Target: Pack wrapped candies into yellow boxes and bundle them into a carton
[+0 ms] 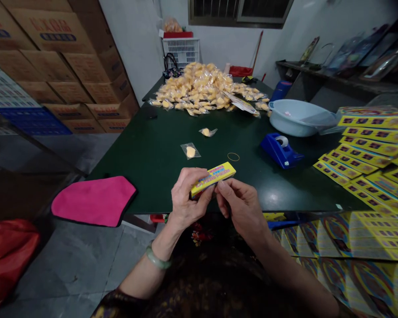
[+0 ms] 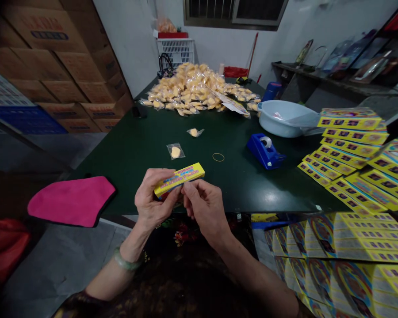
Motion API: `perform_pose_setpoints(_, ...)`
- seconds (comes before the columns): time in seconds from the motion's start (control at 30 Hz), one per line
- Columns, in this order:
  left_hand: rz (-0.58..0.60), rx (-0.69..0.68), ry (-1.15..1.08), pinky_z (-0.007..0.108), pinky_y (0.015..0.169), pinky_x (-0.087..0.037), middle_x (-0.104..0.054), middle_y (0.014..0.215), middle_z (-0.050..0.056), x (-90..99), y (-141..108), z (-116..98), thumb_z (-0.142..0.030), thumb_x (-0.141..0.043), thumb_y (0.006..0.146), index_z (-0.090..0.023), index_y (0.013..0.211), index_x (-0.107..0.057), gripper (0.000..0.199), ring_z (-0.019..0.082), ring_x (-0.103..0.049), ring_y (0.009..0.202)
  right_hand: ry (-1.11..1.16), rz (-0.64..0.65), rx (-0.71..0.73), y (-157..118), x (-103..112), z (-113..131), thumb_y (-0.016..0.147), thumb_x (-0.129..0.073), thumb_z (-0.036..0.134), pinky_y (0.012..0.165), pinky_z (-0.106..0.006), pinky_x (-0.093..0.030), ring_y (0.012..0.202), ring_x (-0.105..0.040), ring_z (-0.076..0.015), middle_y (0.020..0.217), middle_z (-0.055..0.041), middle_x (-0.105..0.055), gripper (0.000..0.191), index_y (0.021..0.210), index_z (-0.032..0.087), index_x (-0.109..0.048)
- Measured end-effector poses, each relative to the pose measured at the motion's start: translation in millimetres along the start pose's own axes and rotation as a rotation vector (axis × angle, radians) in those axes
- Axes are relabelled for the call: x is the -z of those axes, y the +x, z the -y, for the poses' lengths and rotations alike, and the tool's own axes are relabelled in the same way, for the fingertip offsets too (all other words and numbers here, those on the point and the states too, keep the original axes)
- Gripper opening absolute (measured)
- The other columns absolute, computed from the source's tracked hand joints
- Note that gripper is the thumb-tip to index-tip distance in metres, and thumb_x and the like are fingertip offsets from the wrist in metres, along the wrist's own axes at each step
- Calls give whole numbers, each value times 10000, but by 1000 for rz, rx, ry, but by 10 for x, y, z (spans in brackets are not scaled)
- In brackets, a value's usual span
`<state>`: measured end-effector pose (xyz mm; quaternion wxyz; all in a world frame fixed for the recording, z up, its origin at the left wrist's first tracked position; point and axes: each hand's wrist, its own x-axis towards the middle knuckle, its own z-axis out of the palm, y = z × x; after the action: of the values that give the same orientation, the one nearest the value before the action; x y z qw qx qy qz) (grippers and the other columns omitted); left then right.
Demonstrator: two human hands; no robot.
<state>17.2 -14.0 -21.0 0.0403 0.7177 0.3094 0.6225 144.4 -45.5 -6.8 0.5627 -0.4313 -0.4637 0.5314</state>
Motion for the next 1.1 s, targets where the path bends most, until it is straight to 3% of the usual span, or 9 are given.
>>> perform_pose_setpoints(0.33,247,-89,61,206,643,-507,-565,971,30,161,73,14,-64,-604,788,-254,1147,-598,406,108,-577,822,-13,-8,-11,7,-1,33,800,-632,456,322,-182,-271,340,-366,-43,452,61,-479,356,589,192,-524)
perform_pose_setpoints(0.6,561,9,184,176,516,-403,-456,829,-7,334,239,-49,-94,-501,807,-260,1275,-537,498,75,-478,647,-107,31,30,107,0,37,851,-594,425,359,-172,-288,371,-385,-37,463,68,-470,338,632,175,-533)
perform_pose_setpoints(0.9,558,34,168,179,497,-376,-463,785,-21,331,281,23,-139,-505,825,-210,1281,-521,462,64,-464,600,-49,83,47,135,43,-39,854,-622,362,436,-189,-423,453,-484,-60,539,47,-553,257,684,173,-588)
perform_pose_setpoints(1.1,519,16,159,174,470,-351,-482,755,-21,313,283,36,-143,-528,827,-211,1258,-554,436,59,-449,572,48,125,-63,129,76,-15,831,-645,363,418,-188,-456,450,-509,-65,556,38,-570,238,694,170,-621)
